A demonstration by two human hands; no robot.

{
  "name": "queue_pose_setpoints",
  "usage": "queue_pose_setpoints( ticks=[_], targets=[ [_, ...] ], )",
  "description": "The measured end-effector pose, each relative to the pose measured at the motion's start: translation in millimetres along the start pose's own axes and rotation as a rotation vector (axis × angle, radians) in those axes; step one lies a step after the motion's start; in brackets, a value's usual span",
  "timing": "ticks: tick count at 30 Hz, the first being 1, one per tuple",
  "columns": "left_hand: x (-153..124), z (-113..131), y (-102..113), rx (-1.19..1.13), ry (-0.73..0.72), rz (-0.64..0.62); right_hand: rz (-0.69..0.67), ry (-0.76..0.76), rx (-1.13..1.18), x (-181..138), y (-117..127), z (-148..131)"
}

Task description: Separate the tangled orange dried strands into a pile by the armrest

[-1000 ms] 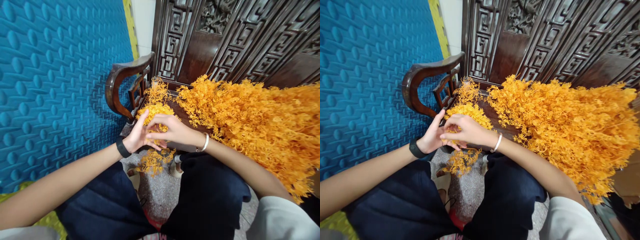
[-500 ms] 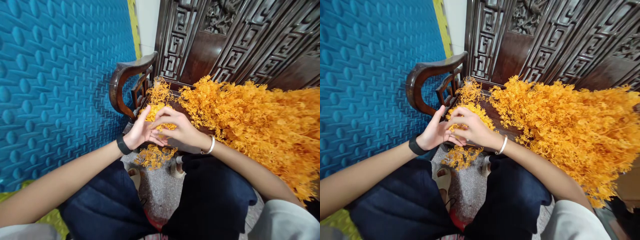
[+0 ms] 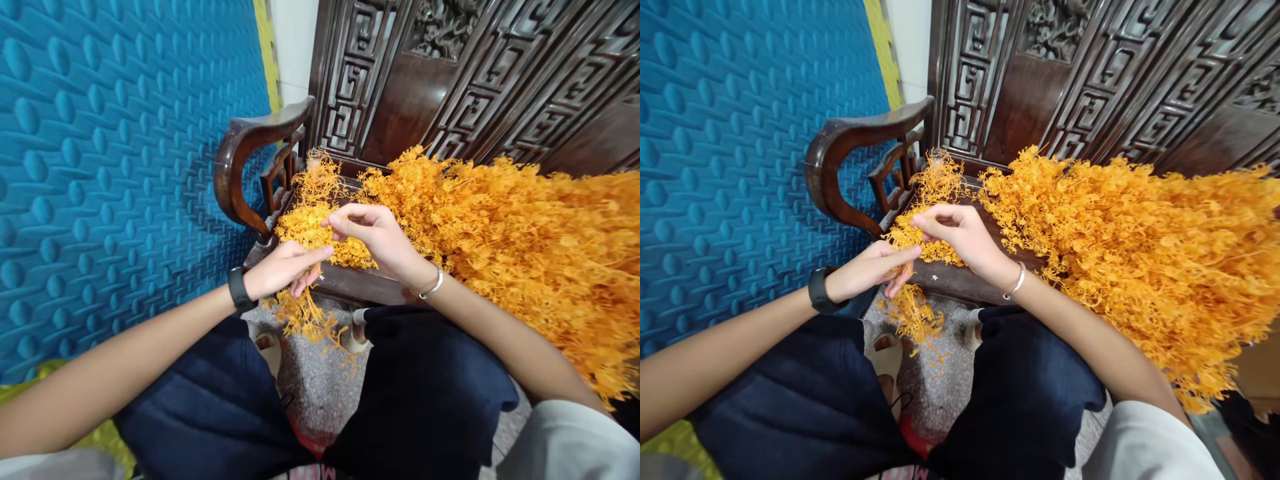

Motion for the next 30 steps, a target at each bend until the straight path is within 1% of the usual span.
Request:
queue_pose_setpoints(
  ticks=[5,9,10,12,14,15,16,17,19,20,22,24,26,30],
  targets=[
    [-6,3,-2,-0.018,0.003,-0.001,0.014,-0.005,0.010,0,1,3],
    [-7,4,-7,-0.083,-0.027,0.074,0.096,-0.021,-0.022,2,1,6],
    [-8,3,-10,-0.092,-0.026,0.087,0.133,-0.021,-0.040,3,4,7],
    [-10,-3,-19,-0.097,0.009,0.061,0.258,-0.004,-0.081,5,16,11],
    [-13,-12,-31,-0.087,0.083,-0.029,0.417,0.016,-0.123,6,32,17],
    [-14,-16,-37,-0.085,0.114,-0.077,0.457,0.003,-0.135,5,39,22],
    [-15,-20,-42,-0.072,0.133,-0.125,0.457,-0.029,-0.138,5,46,29],
    [-16,-24,-45,-0.058,0.145,-0.166,0.424,-0.071,-0.133,5,51,38],
    [-15,-29,-49,-0.017,0.155,-0.231,0.308,-0.175,-0.122,5,57,58],
    [-14,-31,-49,0.002,0.161,-0.257,0.258,-0.223,-0.139,5,58,68],
    [-13,-34,-49,0.031,0.173,-0.295,0.218,-0.279,-0.247,6,60,87],
    [-11,-35,-49,0.041,0.189,-0.316,0.226,-0.280,-0.408,7,62,100],
    [-10,-36,-51,0.032,0.206,-0.332,0.241,-0.249,-0.542,9,65,108],
    [-5,-34,-52,-0.001,0.243,-0.377,0.229,-0.262,-0.706,15,71,120]
  ],
)
Point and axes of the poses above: each hand's wrist, its own x-axis towards the middle knuckle, its own y-axis out of the back of the hand, z = x × y, the point moved 1 cm from there along x, towards the middle knuckle, and after that the axes turned 8 degrees about -z, right-handed, at the moved point
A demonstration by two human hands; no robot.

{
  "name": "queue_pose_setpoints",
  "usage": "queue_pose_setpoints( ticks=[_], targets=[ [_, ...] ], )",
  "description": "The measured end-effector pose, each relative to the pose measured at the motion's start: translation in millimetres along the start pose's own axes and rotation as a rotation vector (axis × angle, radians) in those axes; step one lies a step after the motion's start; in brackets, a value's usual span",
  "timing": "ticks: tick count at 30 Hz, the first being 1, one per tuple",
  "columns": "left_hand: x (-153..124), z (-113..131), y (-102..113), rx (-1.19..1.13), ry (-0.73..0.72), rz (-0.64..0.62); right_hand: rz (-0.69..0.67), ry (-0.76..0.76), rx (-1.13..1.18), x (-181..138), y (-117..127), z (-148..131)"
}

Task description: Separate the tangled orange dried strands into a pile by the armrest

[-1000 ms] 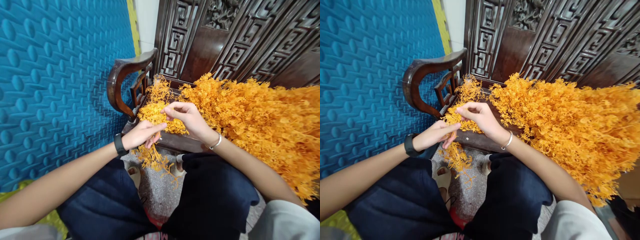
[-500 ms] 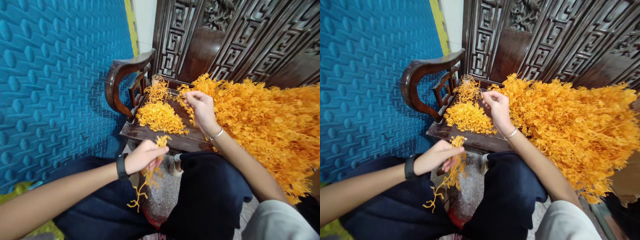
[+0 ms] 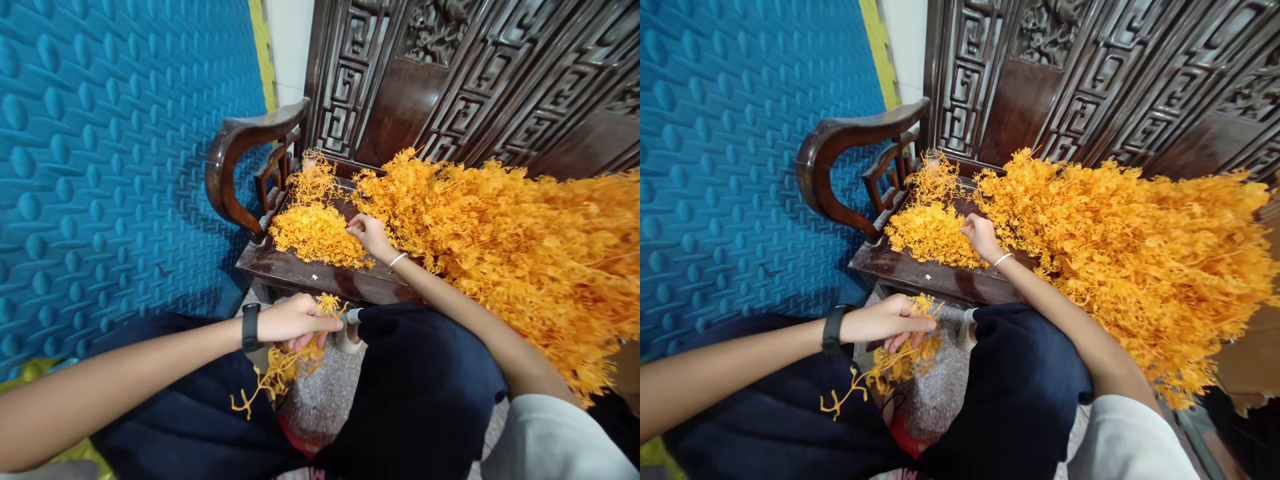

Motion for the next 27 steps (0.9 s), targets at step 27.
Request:
queue_pose_setpoints(
  ticks=[27],
  targets=[
    [-7,16,21,-0.107,-0.104,0.120,-0.816,0.596,0.328,-55,25,-110]
  ],
)
Point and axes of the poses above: each hand's wrist, its own x-axis towards the middle knuckle, its own y-axis out of the back of the hand, z = x × y, the point moved 1 cm from there along x, towards the middle knuckle, and after that the axes turned 8 degrees about -z, right-handed, at the moved point
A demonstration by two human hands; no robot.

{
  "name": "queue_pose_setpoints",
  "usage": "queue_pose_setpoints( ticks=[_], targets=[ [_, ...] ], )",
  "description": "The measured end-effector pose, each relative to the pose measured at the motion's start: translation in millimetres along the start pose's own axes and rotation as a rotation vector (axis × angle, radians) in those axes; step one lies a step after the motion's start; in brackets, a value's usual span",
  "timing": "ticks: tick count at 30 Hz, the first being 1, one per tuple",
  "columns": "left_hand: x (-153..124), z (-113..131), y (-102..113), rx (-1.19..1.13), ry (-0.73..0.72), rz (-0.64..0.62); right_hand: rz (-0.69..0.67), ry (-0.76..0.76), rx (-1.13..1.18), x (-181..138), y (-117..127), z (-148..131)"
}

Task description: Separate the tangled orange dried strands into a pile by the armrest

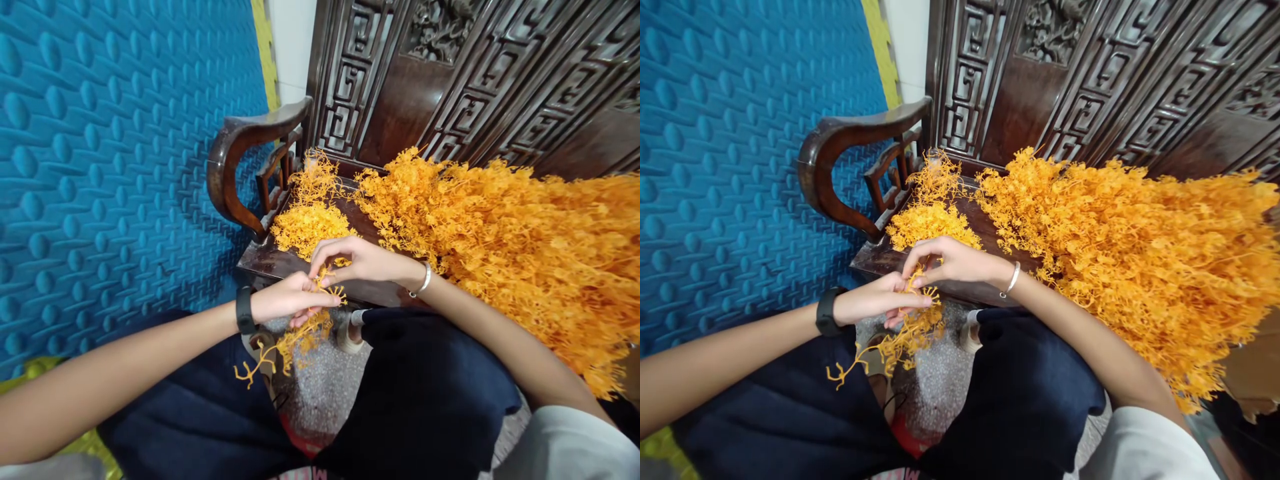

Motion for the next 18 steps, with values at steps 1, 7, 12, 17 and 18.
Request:
queue_pose_setpoints(
  ticks=[1,7,12,17,18],
  targets=[
    [-1,0,0,-0.007,0.004,0.005,0.029,-0.008,-0.014,0,0,2],
    [-5,0,3,-0.026,0.014,0.000,0.202,-0.059,0.061,-6,2,9],
    [-8,2,0,-0.018,-0.016,-0.054,0.075,-0.111,0.345,-9,-3,10],
    [-12,8,2,-0.013,-0.044,-0.044,-0.030,-0.097,0.395,-8,-6,8],
    [-12,9,3,-0.001,-0.051,-0.039,-0.029,-0.099,0.390,-8,-6,8]
  ],
)
Point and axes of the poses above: each hand's wrist, its own x-axis towards the middle knuckle, its own y-axis out of the back of the hand, z = x × y, the point moved 1 cm from there along x, towards the middle knuckle, and after that the axes turned 8 degrees about -z, right-handed, at the moved point
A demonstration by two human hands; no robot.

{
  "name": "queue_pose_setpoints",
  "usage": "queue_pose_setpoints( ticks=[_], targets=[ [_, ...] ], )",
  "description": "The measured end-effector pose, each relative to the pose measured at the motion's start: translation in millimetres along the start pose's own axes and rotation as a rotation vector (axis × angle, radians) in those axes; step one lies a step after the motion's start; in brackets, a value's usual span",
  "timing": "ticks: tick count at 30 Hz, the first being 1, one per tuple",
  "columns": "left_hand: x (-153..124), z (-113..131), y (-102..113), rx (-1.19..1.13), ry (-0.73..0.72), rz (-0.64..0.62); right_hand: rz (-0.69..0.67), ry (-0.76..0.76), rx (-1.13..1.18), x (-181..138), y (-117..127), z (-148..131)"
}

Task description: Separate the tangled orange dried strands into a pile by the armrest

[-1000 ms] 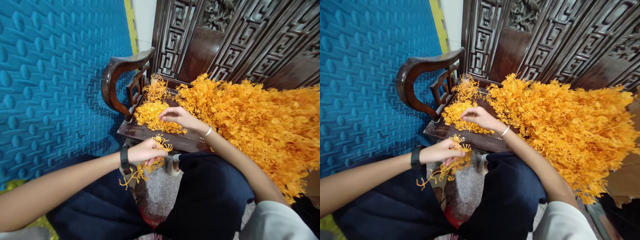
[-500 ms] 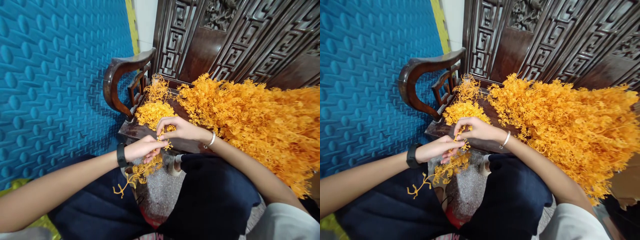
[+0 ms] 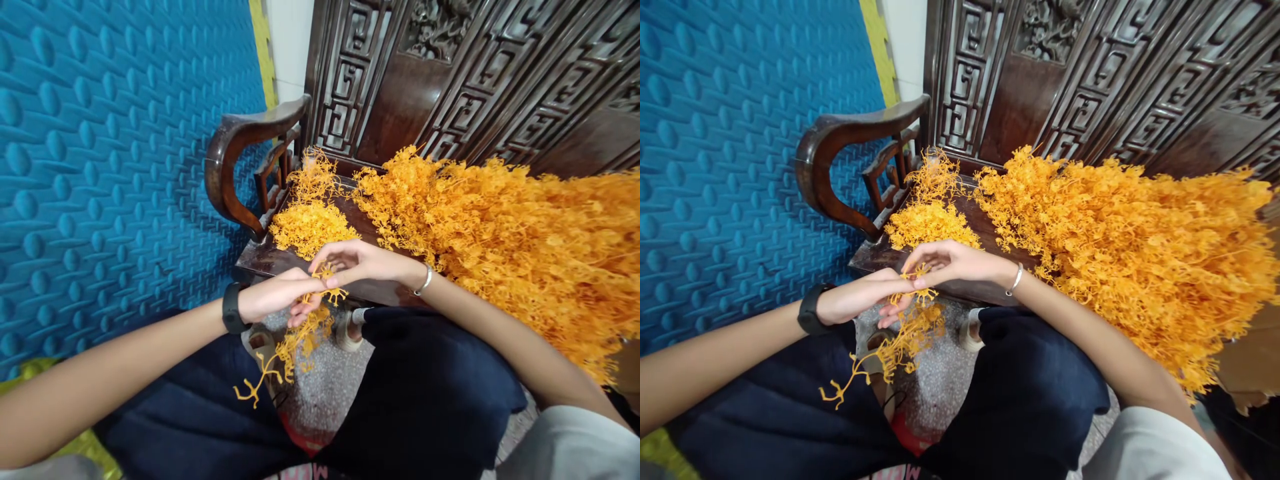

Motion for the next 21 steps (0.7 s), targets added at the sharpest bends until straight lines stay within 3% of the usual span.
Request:
queue_pose_setpoints(
  ticks=[9,14,18,21],
  targets=[
    [-2,0,4,0.072,0.000,0.076,0.143,0.001,0.030,4,0,6],
    [-1,-2,3,0.052,0.029,0.144,0.225,0.015,-0.133,5,-2,7],
    [-1,0,5,0.019,-0.015,0.280,0.410,0.022,-0.227,6,-3,-1],
    [-7,3,2,0.043,-0.039,0.285,0.630,0.018,-0.199,2,11,0]
  ],
)
Point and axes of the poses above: each hand's wrist, its own x-axis towards the middle knuckle, its own y-axis out of the back of the hand, z = x × y, the point moved 1 cm from there along x, towards the middle knuckle, and after that the axes turned 8 degrees about -z, right-handed, at the moved point
